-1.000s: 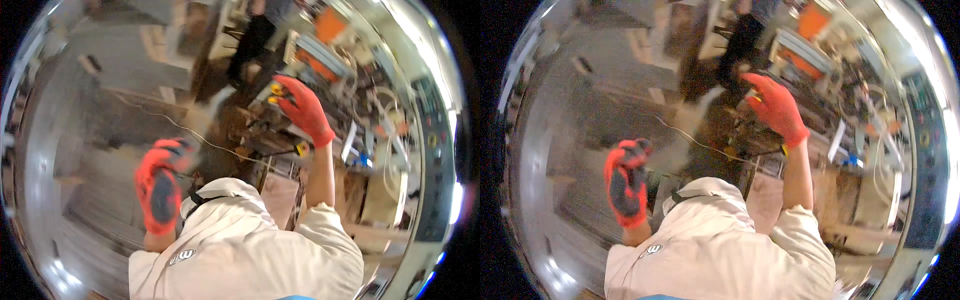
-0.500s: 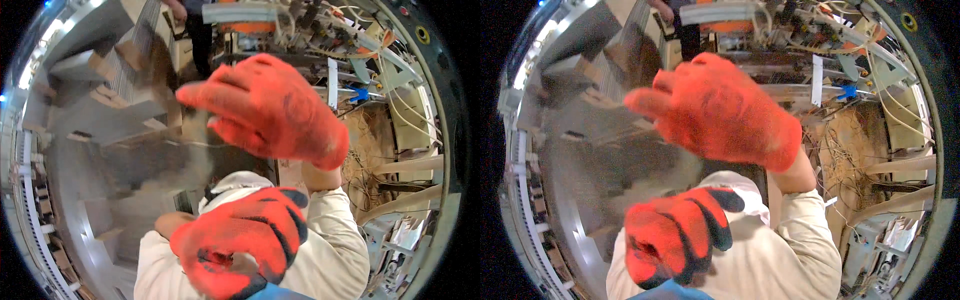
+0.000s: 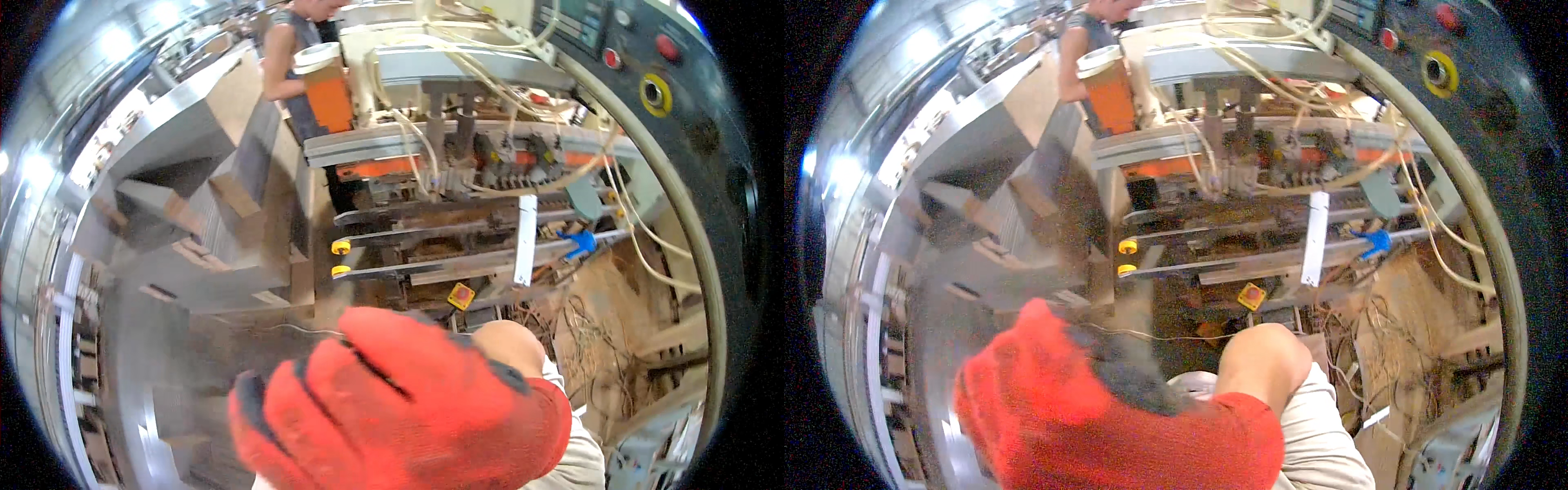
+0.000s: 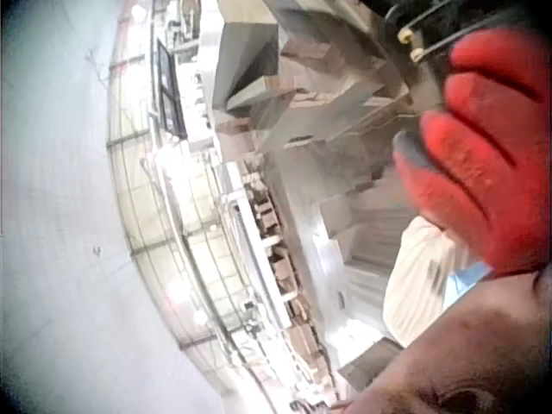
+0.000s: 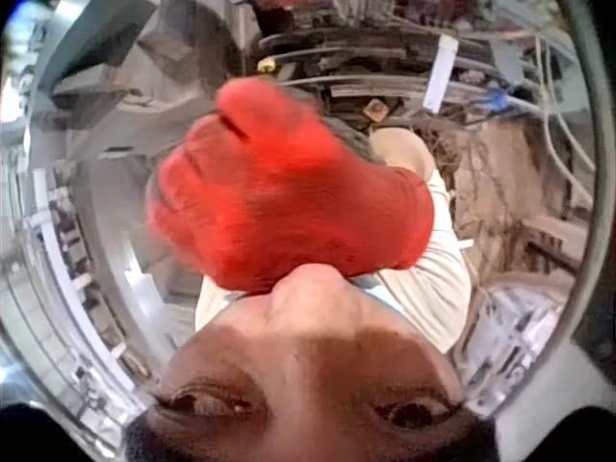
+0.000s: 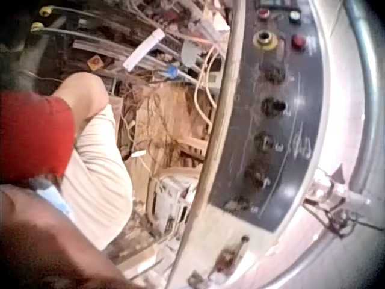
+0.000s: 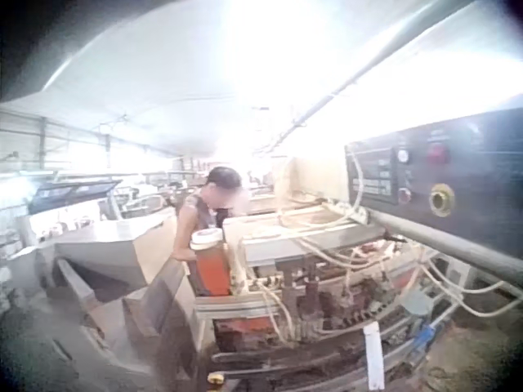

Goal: The person repeatedly retrieves wooden boards from a processing machine and stacks them onto a pile of boards by hand.

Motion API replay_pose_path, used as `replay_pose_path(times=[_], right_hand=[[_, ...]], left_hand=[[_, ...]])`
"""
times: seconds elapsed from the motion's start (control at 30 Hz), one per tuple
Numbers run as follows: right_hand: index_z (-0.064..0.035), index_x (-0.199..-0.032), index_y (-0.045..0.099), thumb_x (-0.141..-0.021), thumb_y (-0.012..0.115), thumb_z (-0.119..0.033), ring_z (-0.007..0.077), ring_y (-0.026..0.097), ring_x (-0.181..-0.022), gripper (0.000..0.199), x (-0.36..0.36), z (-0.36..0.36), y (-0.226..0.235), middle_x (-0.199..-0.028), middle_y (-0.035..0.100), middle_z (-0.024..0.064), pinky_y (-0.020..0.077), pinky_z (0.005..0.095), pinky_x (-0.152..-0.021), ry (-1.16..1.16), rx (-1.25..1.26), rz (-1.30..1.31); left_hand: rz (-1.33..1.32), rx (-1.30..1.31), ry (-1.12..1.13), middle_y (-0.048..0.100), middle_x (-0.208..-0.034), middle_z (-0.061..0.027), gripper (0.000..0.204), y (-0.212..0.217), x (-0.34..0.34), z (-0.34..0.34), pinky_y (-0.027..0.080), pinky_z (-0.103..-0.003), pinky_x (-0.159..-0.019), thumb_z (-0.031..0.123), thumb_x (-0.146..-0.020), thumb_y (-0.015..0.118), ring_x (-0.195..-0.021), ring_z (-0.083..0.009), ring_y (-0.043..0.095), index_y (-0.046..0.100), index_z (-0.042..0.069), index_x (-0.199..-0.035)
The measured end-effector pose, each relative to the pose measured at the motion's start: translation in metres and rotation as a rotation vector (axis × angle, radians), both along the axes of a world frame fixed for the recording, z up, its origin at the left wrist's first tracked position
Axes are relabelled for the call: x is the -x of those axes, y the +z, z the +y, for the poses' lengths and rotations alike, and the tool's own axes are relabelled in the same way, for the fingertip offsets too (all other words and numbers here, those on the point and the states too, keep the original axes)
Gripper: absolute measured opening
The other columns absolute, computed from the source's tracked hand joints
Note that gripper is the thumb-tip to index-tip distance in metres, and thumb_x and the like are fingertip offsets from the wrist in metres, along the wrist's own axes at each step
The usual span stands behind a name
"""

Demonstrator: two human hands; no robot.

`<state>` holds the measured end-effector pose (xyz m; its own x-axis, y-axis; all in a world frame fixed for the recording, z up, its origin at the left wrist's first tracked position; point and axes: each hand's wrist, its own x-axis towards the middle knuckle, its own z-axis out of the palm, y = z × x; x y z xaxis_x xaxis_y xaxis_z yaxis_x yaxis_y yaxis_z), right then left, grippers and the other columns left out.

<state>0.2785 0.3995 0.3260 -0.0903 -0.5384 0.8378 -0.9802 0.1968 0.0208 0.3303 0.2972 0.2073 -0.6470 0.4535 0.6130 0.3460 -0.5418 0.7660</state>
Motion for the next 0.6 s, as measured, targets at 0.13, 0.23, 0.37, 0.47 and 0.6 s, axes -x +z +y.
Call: replay_pose_path(times=[0.13,0.23,0.37,0.47,0.6], right_hand=[[-0.0085,-0.070,0.060,-0.049,0.059,-0.018,0.0169,0.050,-0.062,0.022,0.027,0.003,-0.018,-0.065,0.050,0.0014,0.0422,0.0305,-0.064,-0.020,0.254,0.077],[-0.0086,-0.075,0.064,-0.049,0.060,-0.018,0.0170,0.056,-0.066,0.028,0.046,0.021,-0.015,-0.071,0.056,0.0021,0.0485,0.0324,-0.068,-0.068,0.266,0.230],[-0.0103,-0.082,0.067,-0.061,0.061,-0.023,0.0169,0.057,-0.065,0.025,0.059,0.031,-0.017,-0.073,0.058,0.0018,0.0507,0.0320,-0.068,-0.027,0.160,0.185],[-0.0115,-0.084,0.068,-0.080,0.058,-0.020,0.0161,0.058,-0.066,0.014,0.066,0.037,-0.019,-0.075,0.059,0.0019,0.0528,0.0313,-0.067,-0.033,0.097,0.277],[-0.0133,-0.086,0.068,-0.066,0.065,-0.016,0.0158,0.058,-0.067,0.020,0.043,0.047,-0.004,-0.072,0.059,0.0024,0.0482,0.0361,-0.067,-0.231,-0.124,0.114]], left_hand=[[0.025,0.023,0.142,0.058,-0.100,-0.0140,0.020,0.005,0.002,0.014,0.037,-0.049,-0.095,0.030,-0.089,0.056,-0.095,-0.0331,0.053,0.060,0.011,-0.088],[0.024,0.030,0.220,0.059,-0.100,-0.0137,0.019,0.004,0.011,0.020,0.037,-0.049,-0.096,0.028,-0.088,0.056,-0.095,-0.0332,0.054,0.059,0.010,-0.088],[0.028,0.045,0.329,0.059,-0.099,-0.0133,0.017,0.006,0.010,0.025,0.037,-0.049,-0.096,0.025,-0.087,0.056,-0.095,-0.0334,0.054,0.059,0.009,-0.087],[0.044,0.050,0.382,0.059,-0.098,-0.0130,0.015,0.007,0.010,0.028,0.037,-0.049,-0.097,0.023,-0.087,0.057,-0.095,-0.0335,0.054,0.059,0.008,-0.086],[0.057,0.071,0.420,0.059,-0.097,-0.0126,0.014,0.012,0.015,0.024,0.037,-0.050,-0.098,0.021,-0.086,0.057,-0.095,-0.0337,0.054,0.059,0.007,-0.085]])
